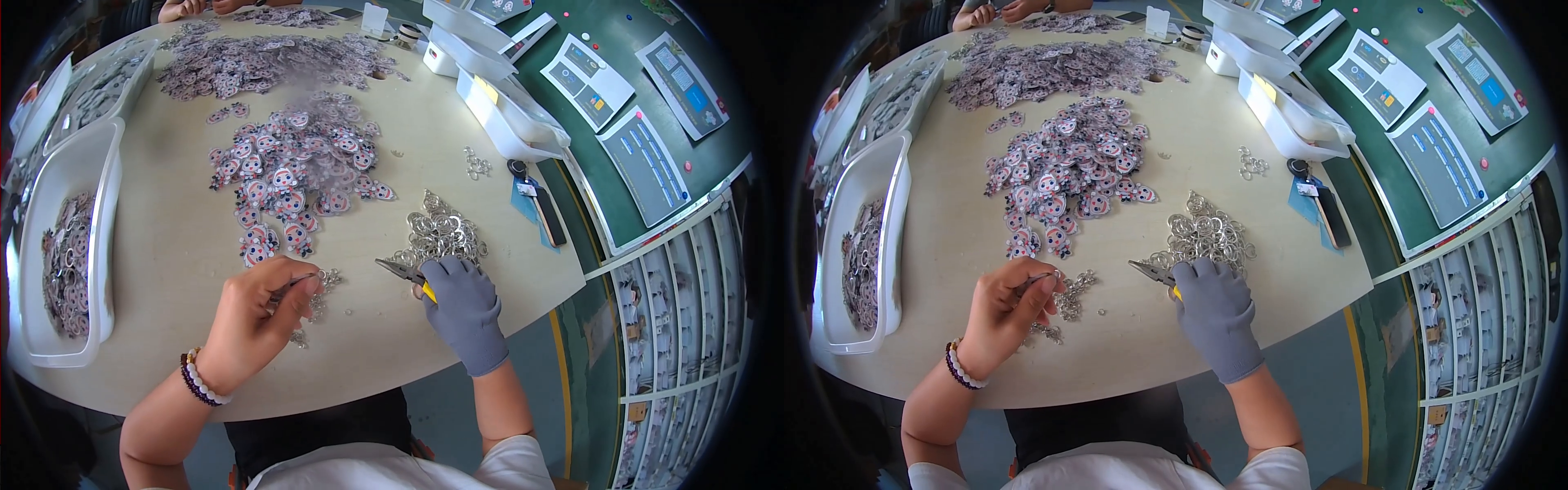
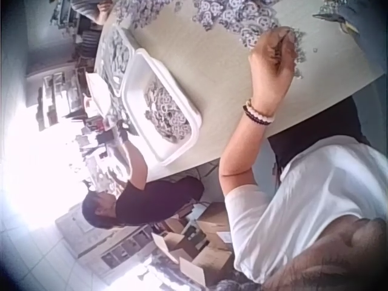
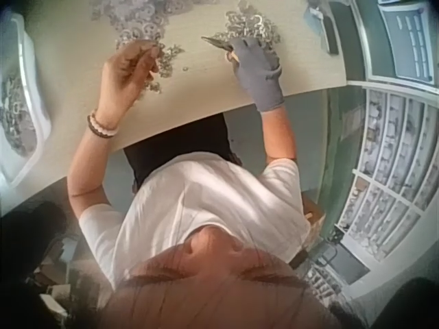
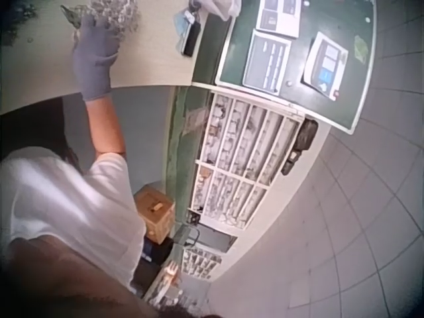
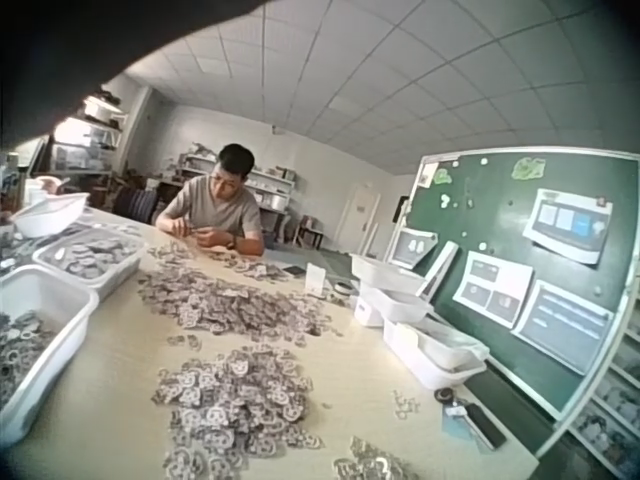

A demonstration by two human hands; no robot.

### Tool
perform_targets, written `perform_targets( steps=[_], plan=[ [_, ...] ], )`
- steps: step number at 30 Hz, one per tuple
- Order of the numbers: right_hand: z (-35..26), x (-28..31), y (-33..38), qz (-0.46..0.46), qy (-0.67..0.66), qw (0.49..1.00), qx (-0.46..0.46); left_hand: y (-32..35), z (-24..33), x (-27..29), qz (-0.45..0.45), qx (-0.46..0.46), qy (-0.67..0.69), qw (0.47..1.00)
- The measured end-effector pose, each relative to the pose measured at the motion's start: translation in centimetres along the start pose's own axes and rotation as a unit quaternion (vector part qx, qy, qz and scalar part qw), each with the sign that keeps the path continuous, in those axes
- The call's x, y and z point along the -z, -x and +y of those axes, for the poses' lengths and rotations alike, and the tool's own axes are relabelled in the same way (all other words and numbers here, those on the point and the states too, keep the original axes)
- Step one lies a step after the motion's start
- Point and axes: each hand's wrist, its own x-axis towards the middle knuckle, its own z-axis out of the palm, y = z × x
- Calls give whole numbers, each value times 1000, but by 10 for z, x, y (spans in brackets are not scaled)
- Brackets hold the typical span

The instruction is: The person assembles keychains by attaching metal rings and plastic charms to them with pliers.

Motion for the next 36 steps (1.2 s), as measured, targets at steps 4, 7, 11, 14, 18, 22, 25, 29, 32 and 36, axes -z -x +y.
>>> perform_targets(
  steps=[4, 7, 11, 14, 18, 22, 25, 29, 32, 36],
  plan=[
    [-4, 2, -5, -25, 81, 996, 33, 0, -6, -3, -12, 19, 3, 1000],
    [0, 6, -5, -22, 83, 994, 65, 3, -3, -5, -27, 31, -4, 999],
    [10, 12, -1, 27, -191, 981, 16, 5, -6, -8, -47, 16, -21, 999],
    [7, 20, 1, -24, -440, 896, -52, 6, -3, -12, -63, -15, -48, 997],
    [-14, 29, 6, -68, -676, 730, -74, 9, -2, -15, -99, -31, -94, 990],
    [-24, 32, 5, -85, -746, 658, -54, 11, -4, -18, -112, -123, -145, 975],
    [-32, 38, 5, -88, -760, 643, -38, 13, -6, -16, -103, -142, -153, 973],
    [-31, 41, 6, -99, -747, 657, -33, 12, -1, -17, -95, -143, -177, 969],
    [-34, 41, 4, -93, -725, 682, -24, 13, -2, -17, -93, -150, -181, 968],
    [-33, 38, 3, -96, -729, 677, -22, 14, -3, -16, -93, -157, -190, 965]
  ],
)
